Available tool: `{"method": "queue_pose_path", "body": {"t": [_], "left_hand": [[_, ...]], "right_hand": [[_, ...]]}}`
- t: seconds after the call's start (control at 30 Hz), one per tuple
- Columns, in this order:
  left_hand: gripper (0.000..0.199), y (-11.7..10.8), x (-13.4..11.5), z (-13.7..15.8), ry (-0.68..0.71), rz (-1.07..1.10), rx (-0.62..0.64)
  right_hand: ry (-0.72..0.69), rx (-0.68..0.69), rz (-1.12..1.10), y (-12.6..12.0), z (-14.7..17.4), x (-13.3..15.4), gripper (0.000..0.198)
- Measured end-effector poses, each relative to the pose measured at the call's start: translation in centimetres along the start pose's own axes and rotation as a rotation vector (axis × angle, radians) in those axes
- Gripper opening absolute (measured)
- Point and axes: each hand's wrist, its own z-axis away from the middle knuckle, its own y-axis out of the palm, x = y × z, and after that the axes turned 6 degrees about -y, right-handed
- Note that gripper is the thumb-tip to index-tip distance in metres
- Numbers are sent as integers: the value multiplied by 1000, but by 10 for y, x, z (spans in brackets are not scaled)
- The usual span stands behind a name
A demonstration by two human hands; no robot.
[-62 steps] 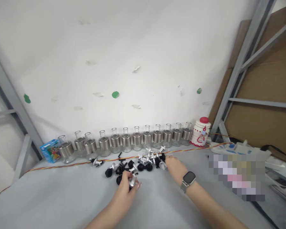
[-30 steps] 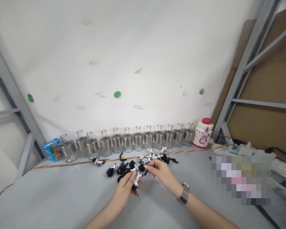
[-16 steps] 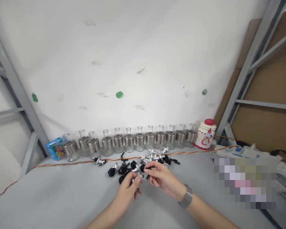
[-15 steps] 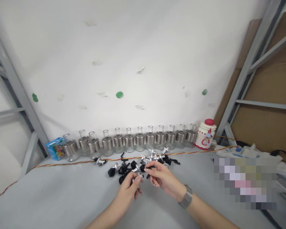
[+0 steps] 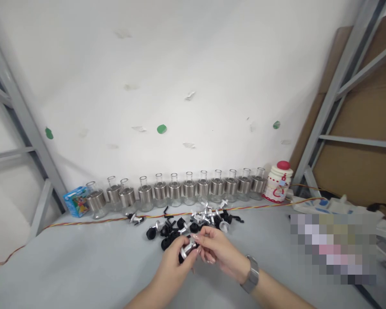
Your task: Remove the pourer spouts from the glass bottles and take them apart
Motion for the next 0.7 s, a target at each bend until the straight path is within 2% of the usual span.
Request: {"method": "queue_pose_path", "body": {"t": [0.13, 0.33, 0.43, 0.57, 0.63, 0.7], "left_hand": [[30, 1, 3, -7, -172, 225, 105], [41, 0, 2, -11, -354, 500, 126], [42, 0, -1, -10, -448, 565, 129], [41, 2, -3, -7, -450, 579, 137], [41, 1, -4, -6, -407, 517, 125], [40, -2, -5, -3, -303, 409, 96]], "right_hand": [[-29, 16, 82, -3, -4, -1, 39], [-236, 104, 498, -11, -1, 6, 34], [-301, 187, 622, -13, 4, 13, 29], [-363, 230, 750, -14, 7, 15, 29], [-343, 215, 691, -14, 6, 14, 30], [-306, 196, 561, -15, 5, 13, 31]]}}
